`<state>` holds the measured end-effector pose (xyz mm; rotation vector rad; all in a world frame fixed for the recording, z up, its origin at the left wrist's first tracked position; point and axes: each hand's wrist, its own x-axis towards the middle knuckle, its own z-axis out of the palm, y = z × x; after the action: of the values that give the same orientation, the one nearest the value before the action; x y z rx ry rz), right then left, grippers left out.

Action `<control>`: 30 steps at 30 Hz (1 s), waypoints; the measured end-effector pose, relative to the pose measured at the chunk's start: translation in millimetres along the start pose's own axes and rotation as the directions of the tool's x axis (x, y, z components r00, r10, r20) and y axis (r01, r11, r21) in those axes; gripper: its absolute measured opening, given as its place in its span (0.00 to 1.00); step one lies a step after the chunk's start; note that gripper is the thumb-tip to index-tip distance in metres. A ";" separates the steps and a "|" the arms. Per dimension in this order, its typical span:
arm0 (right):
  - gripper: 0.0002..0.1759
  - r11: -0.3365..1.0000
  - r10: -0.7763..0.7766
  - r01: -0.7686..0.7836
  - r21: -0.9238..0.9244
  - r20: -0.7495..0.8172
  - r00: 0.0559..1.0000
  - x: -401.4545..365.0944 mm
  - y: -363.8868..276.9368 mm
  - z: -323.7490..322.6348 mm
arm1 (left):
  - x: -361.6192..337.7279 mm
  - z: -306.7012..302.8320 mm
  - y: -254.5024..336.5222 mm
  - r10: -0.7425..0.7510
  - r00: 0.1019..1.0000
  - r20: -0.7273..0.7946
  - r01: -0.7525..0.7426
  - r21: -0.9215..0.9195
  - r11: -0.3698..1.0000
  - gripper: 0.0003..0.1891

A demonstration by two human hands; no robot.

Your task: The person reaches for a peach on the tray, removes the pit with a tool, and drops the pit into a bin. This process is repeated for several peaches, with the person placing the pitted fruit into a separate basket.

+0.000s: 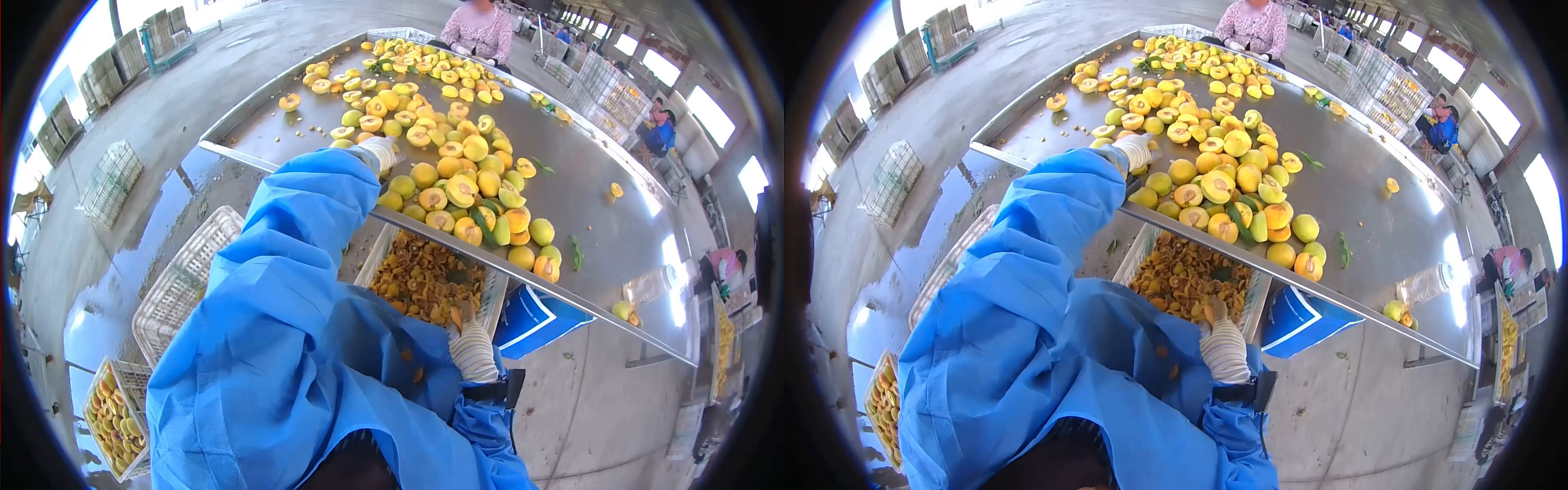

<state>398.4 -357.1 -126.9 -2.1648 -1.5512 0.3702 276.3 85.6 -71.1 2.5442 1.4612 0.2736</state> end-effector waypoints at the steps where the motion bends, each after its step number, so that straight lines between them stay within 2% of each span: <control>1: 0.26 1.000 0.015 -0.015 -0.005 0.035 0.999 1.1 -5.3 -3.2 | 0.4 -1.3 5.0 0.013 0.999 0.038 -0.015 0.052 0.999 0.32; 2: 0.26 1.000 0.016 -0.016 0.000 0.033 0.999 2.6 -5.2 -2.4 | 1.7 -3.4 9.1 0.022 0.997 0.081 -0.030 0.104 0.994 0.31; 5: 0.28 0.999 0.045 -0.045 0.012 0.037 0.998 2.0 -3.0 0.0 | 38.8 25.9 -6.5 -0.019 0.999 0.050 0.016 0.056 0.998 0.27; 8: 0.28 0.996 0.018 -0.016 0.083 -0.024 1.000 -1.6 -2.2 1.2 | 24.5 9.5 -2.4 -0.033 0.998 0.053 0.033 -0.010 0.999 0.24; 10: 0.27 0.993 -0.005 0.010 0.120 -0.040 0.999 -2.1 -3.2 0.0 | 7.9 -1.0 4.1 -0.047 0.992 -0.120 0.007 -0.314 0.949 0.21; 12: 0.27 0.975 -0.004 0.011 0.222 -0.029 1.000 -1.4 -4.0 1.1 | -19.3 -15.9 7.8 -0.118 0.955 -0.271 -0.063 -0.576 0.815 0.20; 13: 0.26 0.953 0.008 -0.005 0.301 -0.011 1.000 -0.8 -3.4 1.6 | -43.8 -25.2 14.2 -0.048 0.986 -0.157 -0.117 -0.876 0.467 0.21; 14: 0.26 0.926 0.021 -0.023 0.377 0.008 1.000 0.6 -4.5 2.3 | -76.3 -34.1 25.9 0.065 0.995 -0.082 -0.083 -0.996 0.019 0.22; 15: 0.22 0.883 0.063 -0.067 0.465 0.024 0.998 1.0 -14.8 -3.9 | -108.2 -38.8 36.1 0.196 0.979 -0.054 0.035 -0.905 -0.424 0.23; 18: 0.19 0.775 0.047 -0.044 0.630 0.013 0.999 0.3 -25.7 -4.9 | -195.0 -35.1 70.9 0.415 0.904 0.107 0.376 -0.662 -0.648 0.24; 20: 0.19 0.741 0.024 0.019 0.671 -0.056 0.998 -2.1 -32.9 -3.3 | -229.5 -9.8 83.4 0.505 0.851 0.146 0.500 -0.519 -0.693 0.23; 21: 0.19 0.740 0.012 0.059 0.670 -0.100 0.995 -3.1 -37.3 -2.8 | -242.9 -0.2 92.7 0.475 0.847 0.239 0.525 -0.516 -0.677 0.25; 24: 0.18 0.795 -0.020 0.122 0.594 -0.175 0.984 -8.6 -52.4 -9.8 | -271.2 26.8 117.3 0.232 0.914 0.333 0.406 -0.765 -0.499 0.28; 25: 0.18 0.814 -0.036 0.144 0.563 -0.199 0.979 -9.6 -55.1 -10.6 | -280.1 27.9 128.1 0.192 0.954 0.230 0.296 -0.822 -0.486 0.27; 28: 0.16 0.909 -0.067 0.161 0.383 -0.247 0.967 -10.5 -57.3 -9.9 | -282.8 35.4 134.6 0.174 0.939 0.296 0.343 -0.823 -0.453 0.27; 30: 0.16 0.961 -0.100 0.164 0.221 -0.273 0.957 -8.1 -52.2 -3.9 | -279.6 43.5 133.7 0.209 0.937 0.280 0.346 -0.830 -0.438 0.29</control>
<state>354.7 -351.6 -97.7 -1.8296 -1.4148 0.2081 259.7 -225.8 -96.1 0.6976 0.4465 0.6630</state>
